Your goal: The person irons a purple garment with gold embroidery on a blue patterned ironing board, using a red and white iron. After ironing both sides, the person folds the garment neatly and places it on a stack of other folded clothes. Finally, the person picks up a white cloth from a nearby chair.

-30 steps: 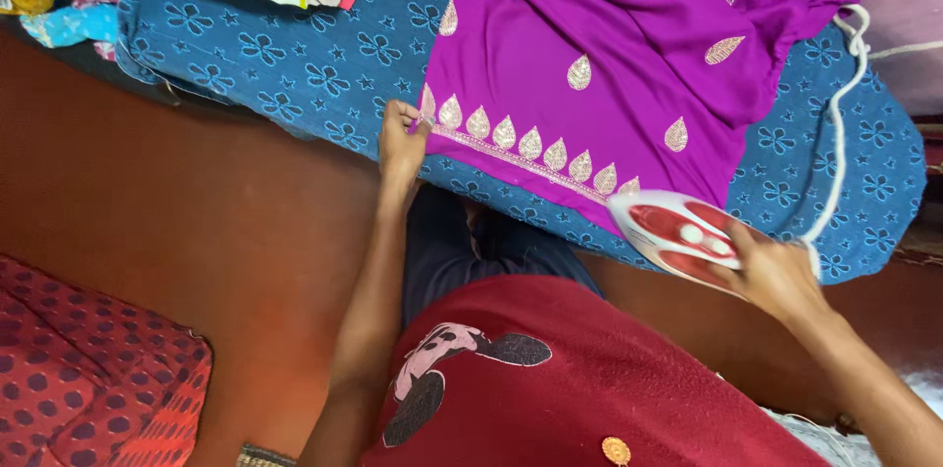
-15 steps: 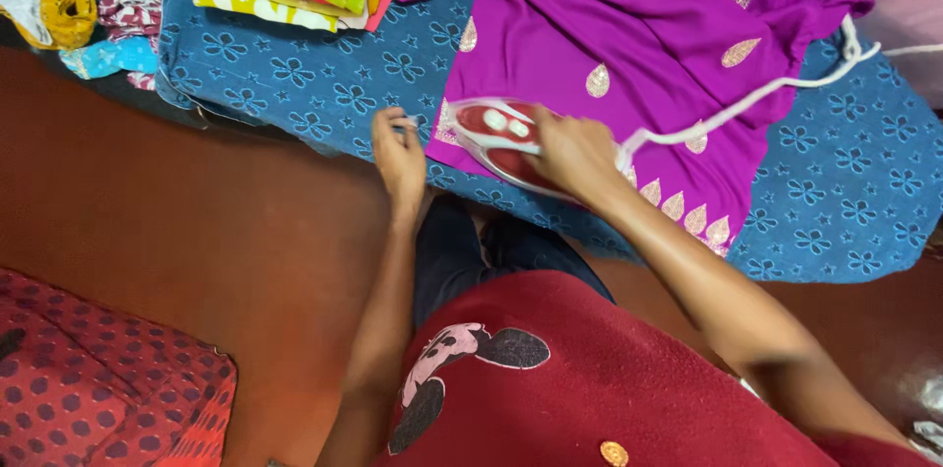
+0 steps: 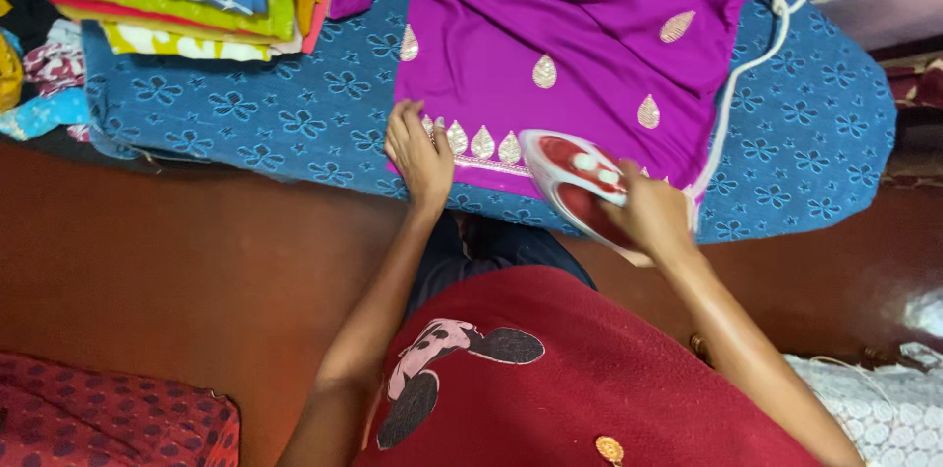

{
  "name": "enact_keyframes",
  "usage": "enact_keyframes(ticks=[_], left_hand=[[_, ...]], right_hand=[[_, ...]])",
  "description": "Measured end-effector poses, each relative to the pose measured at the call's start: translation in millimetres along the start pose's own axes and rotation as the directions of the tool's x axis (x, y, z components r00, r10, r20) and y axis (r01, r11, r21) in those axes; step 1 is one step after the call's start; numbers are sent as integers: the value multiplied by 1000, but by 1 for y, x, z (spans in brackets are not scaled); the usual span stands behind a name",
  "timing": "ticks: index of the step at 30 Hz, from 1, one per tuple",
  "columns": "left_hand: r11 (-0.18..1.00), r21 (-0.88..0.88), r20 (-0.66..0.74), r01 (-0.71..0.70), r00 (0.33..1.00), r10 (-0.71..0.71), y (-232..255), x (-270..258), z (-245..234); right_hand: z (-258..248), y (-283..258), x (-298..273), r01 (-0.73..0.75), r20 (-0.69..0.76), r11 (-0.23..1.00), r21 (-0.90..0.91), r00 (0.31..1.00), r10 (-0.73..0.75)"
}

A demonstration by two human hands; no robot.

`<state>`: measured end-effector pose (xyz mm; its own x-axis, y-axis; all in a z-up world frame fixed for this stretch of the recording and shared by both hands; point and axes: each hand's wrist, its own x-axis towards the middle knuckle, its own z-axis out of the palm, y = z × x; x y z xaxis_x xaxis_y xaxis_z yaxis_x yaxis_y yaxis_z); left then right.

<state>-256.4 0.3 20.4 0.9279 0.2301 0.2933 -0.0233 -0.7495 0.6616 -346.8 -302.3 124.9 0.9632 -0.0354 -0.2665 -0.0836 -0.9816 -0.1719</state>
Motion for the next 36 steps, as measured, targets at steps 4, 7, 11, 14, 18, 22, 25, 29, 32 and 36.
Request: enact_keyframes(ticks=[4,7,11,14,18,22,25,29,32,36], left_hand=[[971,178,-7,158,987,-159,7,8,7],[920,219,132,324,925,-357,-3,12,-4],[853,39,335,520,798,-501,-26,15,3],[842,-223,356,492,845,-399,-63,18,-1],[791,-210,355,575,798,-487,-110,16,-28],[853,172,279,493,806,-522,-124,18,-52],[844,140,270,517,801,-535,-114,18,-57],[887,291,-9,360,928,-374,-87,21,-43],[953,261,-96,154,986,-133,-81,54,-14],[986,157,-43,65,997,-59,-65,123,39]], right_hand=[[-7,109,-71,-294,-15,955,-42,956,294],[-12,159,-107,-410,-77,912,2,909,409],[-30,187,-117,-401,-127,893,205,894,431],[-39,182,-91,-294,-171,914,279,922,348],[-45,155,-32,-198,-100,970,140,972,212],[-45,118,26,-53,-10,998,-29,999,52],[-49,86,72,25,-24,992,-124,999,-29],[-63,35,143,72,-127,995,-63,989,-79],[-73,6,176,146,-153,989,15,978,-142],[-70,1,163,174,-71,985,1,982,-173]])
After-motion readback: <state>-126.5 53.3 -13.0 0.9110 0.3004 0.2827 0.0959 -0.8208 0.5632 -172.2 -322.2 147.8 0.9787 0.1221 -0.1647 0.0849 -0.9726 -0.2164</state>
